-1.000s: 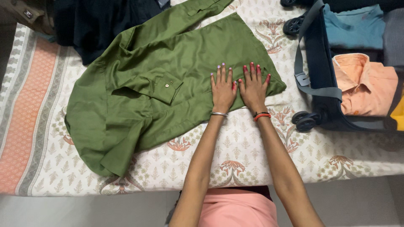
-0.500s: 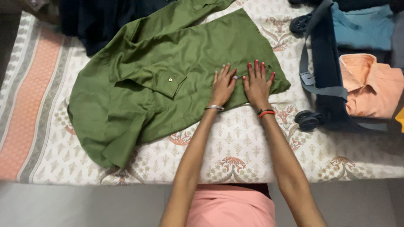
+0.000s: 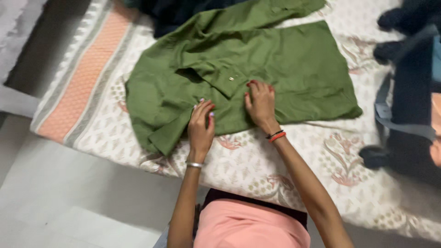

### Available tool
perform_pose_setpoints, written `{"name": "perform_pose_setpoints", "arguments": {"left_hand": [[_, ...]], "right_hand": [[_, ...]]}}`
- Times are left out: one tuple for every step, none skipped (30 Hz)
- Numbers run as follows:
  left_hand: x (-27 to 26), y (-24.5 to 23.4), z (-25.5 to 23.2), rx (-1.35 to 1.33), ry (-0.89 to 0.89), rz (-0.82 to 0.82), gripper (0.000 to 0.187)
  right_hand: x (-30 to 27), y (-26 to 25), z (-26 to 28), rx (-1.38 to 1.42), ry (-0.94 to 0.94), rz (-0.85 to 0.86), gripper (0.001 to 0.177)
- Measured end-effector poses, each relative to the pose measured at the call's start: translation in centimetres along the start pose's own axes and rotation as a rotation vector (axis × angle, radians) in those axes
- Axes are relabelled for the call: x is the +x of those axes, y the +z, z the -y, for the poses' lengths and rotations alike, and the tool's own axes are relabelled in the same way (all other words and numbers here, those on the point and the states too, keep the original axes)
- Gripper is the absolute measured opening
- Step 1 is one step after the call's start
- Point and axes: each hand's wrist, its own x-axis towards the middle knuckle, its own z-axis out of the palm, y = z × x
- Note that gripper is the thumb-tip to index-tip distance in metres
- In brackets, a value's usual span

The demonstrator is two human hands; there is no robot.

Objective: The person buttons a green shirt, folds it, and then places it into a suitcase on a bed with other clothes.

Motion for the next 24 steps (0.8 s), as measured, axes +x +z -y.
{"name": "perform_pose_setpoints", "arguments": {"left_hand": [[-0.4, -1.8, -0.1, 0.020, -0.040, -0.059, 0.028], [-0.6, -3.3, -0.1, 0.037, -0.082, -0.113, 0.030], [-0.4, -4.7, 0.1, 0.043, -0.092, -0.127, 0.030], [-0.5, -6.1, 0.2, 0.187, -0.100, -0.179, 0.031], [-0.6, -7.4, 0.3, 0.333, -0.109, -0.229, 0.032], [-0.7, -8.7, 0.4, 0.345, -0.122, -0.234, 0.032], [-0.7, -9.7, 0.6, 0.404, -0.166, -0.222, 0.039], [-0.7, -10.6, 0.8, 0.463, -0.210, -0.211, 0.047], [-0.8, -11.4, 1.0, 0.475, -0.223, -0.216, 0.047], [-0.8, -12.0, 1.2, 0.447, -0.319, -0.139, 0.057], [-0.8, -12.6, 1.5, 0.417, -0.415, -0.063, 0.068], [-0.8, -13.1, 1.9, 0.424, -0.426, -0.068, 0.068], [-0.7, -13.5, 2.1, 0.395, -0.484, -0.021, 0.069], [-0.5, -14.0, 2.4, 0.364, -0.540, 0.029, 0.071], [-0.5, -14.4, 2.5, 0.370, -0.549, 0.027, 0.071], [-0.4, -14.9, 2.5, 0.357, -0.563, 0.028, 0.074], [-0.4, -15.3, 2.4, 0.345, -0.576, 0.030, 0.078], [-0.3, -15.8, 2.5, 0.345, -0.585, 0.028, 0.078], [-0.2, -16.1, 2.5, 0.297, -0.573, 0.018, 0.083], [-0.3, -16.4, 2.5, 0.248, -0.565, 0.009, 0.088], [-0.4, -16.6, 2.7, 0.246, -0.576, 0.008, 0.088], [-0.3, -16.7, 3.0, 0.224, -0.568, -0.001, 0.092], [-0.4, -16.7, 3.5, 0.201, -0.560, -0.009, 0.097], [-0.4, -16.6, 4.2, 0.200, -0.564, -0.009, 0.097]], "right_hand": [[0.9, 0.3, 1.8, 0.063, -0.068, 0.009, 0.031], [1.5, 0.8, 3.6, 0.069, -0.083, 0.016, 0.031], [2.2, 1.3, 5.3, 0.082, -0.129, 0.032, 0.033], [2.5, 1.9, 6.9, 0.100, -0.170, 0.053, 0.035], [3.0, 2.5, 8.2, 0.111, -0.181, 0.065, 0.035], [3.9, 3.2, 9.6, 0.062, -0.244, 0.033, 0.038], [4.8, 4.0, 10.8, 0.015, -0.307, -0.001, 0.042], [5.6, 4.8, 11.9, 0.028, -0.317, 0.008, 0.042], [6.5, 5.6, 13.0, 0.054, -0.272, 0.053, 0.045], [7.3, 6.4, 13.9, 0.076, -0.227, 0.097, 0.048], [8.1, 7.2, 14.6, 0.087, -0.238, 0.104, 0.048], [8.6, 8.0, 15.1, 0.136, -0.247, 0.223, 0.058], [9.2, 8.9, 15.4, 0.183, -0.257, 0.342, 0.069], [9.5, 9.8, 15.6, 0.190, -0.262, 0.350, 0.069], [9.6, 10.8, 15.8, 0.181, -0.317, 0.380, 0.055], [9.8, 11.4, 15.8, 0.169, -0.371, 0.410, 0.043], [10.1, 11.7, 15.6, 0.172, -0.376, 0.417, 0.043], [10.5, 11.7, 15.4, 0.121, -0.351, 0.442, 0.030], [10.8, 11.4, 15.3, 0.069, -0.327, 0.467, 0.024], [11.1, 10.7, 15.1, 0.080, -0.294, 0.439, 0.023], [11.5, 9.8, 14.9, 0.090, -0.260, 0.411, 0.022], [12.3, 9.0, 14.9, 0.128, -0.251, 0.346, 0.022], [13.2, 8.4, 15.1, 0.165, -0.241, 0.282, 0.022], [14.0, 7.6, 15.2, 0.198, -0.214, 0.233, 0.020]]}}
